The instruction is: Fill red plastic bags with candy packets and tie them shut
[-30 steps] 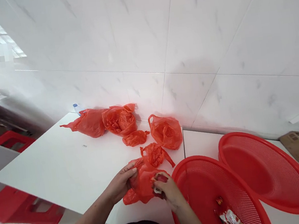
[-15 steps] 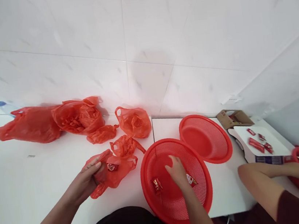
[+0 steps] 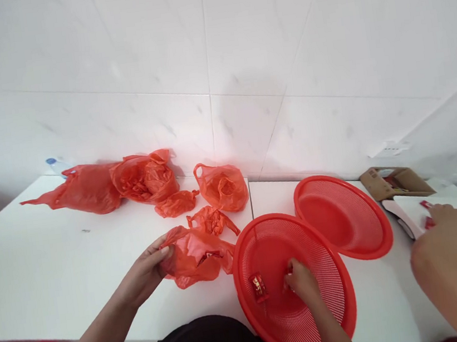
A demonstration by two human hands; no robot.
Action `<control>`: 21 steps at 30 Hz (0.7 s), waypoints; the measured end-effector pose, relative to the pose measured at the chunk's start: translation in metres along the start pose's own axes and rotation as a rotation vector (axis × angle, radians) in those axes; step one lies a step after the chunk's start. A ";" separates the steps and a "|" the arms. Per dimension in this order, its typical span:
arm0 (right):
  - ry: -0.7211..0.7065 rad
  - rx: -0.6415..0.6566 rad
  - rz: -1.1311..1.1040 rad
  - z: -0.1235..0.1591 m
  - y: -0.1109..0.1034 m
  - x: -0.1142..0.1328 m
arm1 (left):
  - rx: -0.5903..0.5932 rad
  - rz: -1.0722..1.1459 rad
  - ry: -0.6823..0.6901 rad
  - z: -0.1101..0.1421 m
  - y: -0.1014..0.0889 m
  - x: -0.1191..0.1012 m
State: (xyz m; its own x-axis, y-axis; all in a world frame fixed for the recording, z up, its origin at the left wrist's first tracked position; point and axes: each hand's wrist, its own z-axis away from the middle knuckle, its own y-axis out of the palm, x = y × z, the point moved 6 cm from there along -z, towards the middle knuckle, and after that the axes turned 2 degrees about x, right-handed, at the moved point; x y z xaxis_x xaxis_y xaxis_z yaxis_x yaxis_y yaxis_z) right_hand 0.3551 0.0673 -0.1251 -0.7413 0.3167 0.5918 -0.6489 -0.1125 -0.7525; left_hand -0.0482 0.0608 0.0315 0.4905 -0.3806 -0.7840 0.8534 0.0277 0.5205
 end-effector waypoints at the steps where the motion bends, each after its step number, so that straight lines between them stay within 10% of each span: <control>1: 0.006 0.017 -0.064 -0.001 0.001 0.008 | -0.023 -0.027 -0.015 0.001 -0.004 0.001; 13: 0.055 0.552 -1.170 0.049 0.066 0.224 | 0.048 -0.095 -0.049 0.005 -0.007 0.007; 17: -0.013 0.598 -1.109 0.051 0.075 0.232 | 0.016 -0.041 -0.077 0.006 -0.008 0.012; 21: -0.135 0.293 -0.731 0.028 0.036 0.189 | 0.009 -0.023 -0.076 0.005 -0.010 0.010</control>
State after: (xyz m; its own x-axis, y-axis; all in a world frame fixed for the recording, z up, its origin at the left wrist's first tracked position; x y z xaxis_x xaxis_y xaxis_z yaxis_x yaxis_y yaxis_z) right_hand 0.1863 0.0966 -0.0321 -0.1133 0.2915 0.9499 -0.9835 -0.1688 -0.0655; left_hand -0.0525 0.0520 0.0198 0.4553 -0.4500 -0.7682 0.8628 0.0102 0.5054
